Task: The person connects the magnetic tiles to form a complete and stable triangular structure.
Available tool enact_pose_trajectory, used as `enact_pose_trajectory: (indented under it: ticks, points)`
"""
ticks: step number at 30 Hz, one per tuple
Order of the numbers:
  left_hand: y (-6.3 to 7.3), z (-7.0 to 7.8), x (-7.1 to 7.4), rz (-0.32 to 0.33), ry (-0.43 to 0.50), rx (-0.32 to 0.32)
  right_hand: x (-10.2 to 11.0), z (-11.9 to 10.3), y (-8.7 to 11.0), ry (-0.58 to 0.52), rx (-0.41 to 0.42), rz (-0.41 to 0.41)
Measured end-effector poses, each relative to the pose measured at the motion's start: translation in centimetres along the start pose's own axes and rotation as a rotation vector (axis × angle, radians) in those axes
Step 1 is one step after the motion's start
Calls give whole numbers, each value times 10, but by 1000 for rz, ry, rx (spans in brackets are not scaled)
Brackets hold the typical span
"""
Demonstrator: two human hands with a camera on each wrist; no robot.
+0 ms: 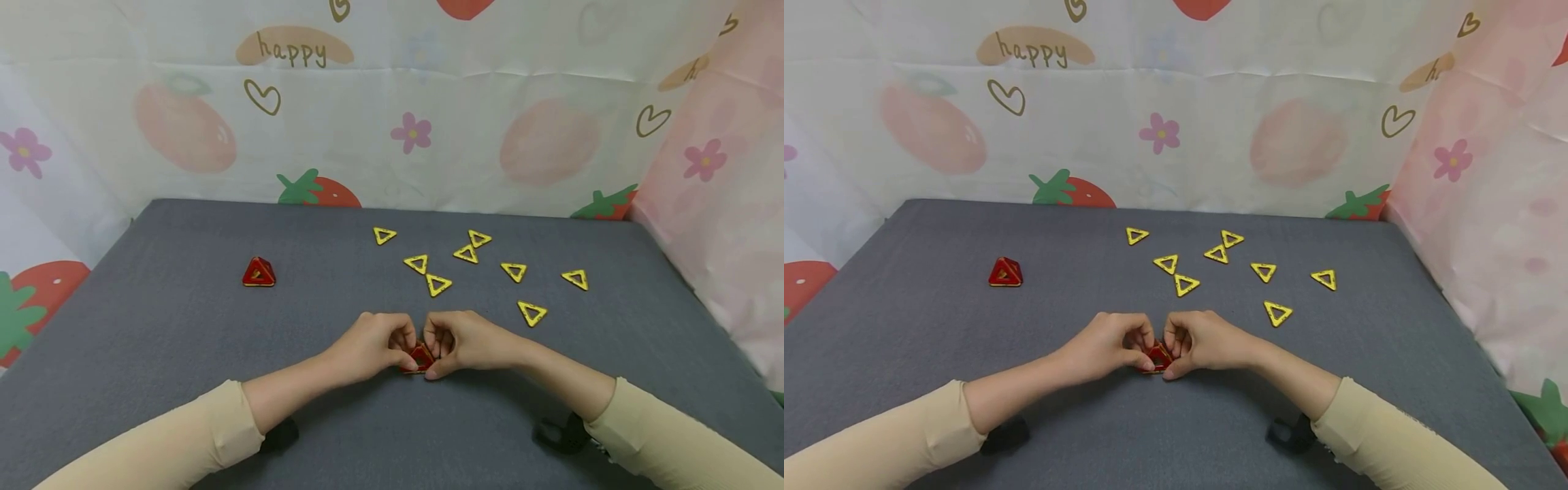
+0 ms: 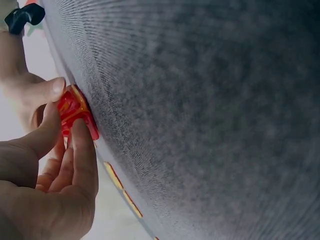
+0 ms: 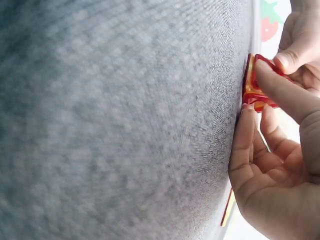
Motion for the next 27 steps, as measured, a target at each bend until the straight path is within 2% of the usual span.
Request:
enact_pose_trajectory:
  ticks: [8,20,27]
  points:
    - [-3,-10,1,-27,117,49,-1,-1,-1,19,4,-13]
    - [-7,-13,2,-54,172,53,-2,1,-2,10,14,-19]
    - [-7,-13,3,-75,158,61,-2,1,-1,-14,18,-23]
Point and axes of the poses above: each hand's wrist, its own y-axis away from the middle knuckle, its own x-axis out of the back of the hand, z = x × y, the point moved 5 cm from there along -y, towards the middle knuckle, and after that the axes turned 3 degrees about -x, right-handed, at the moved point
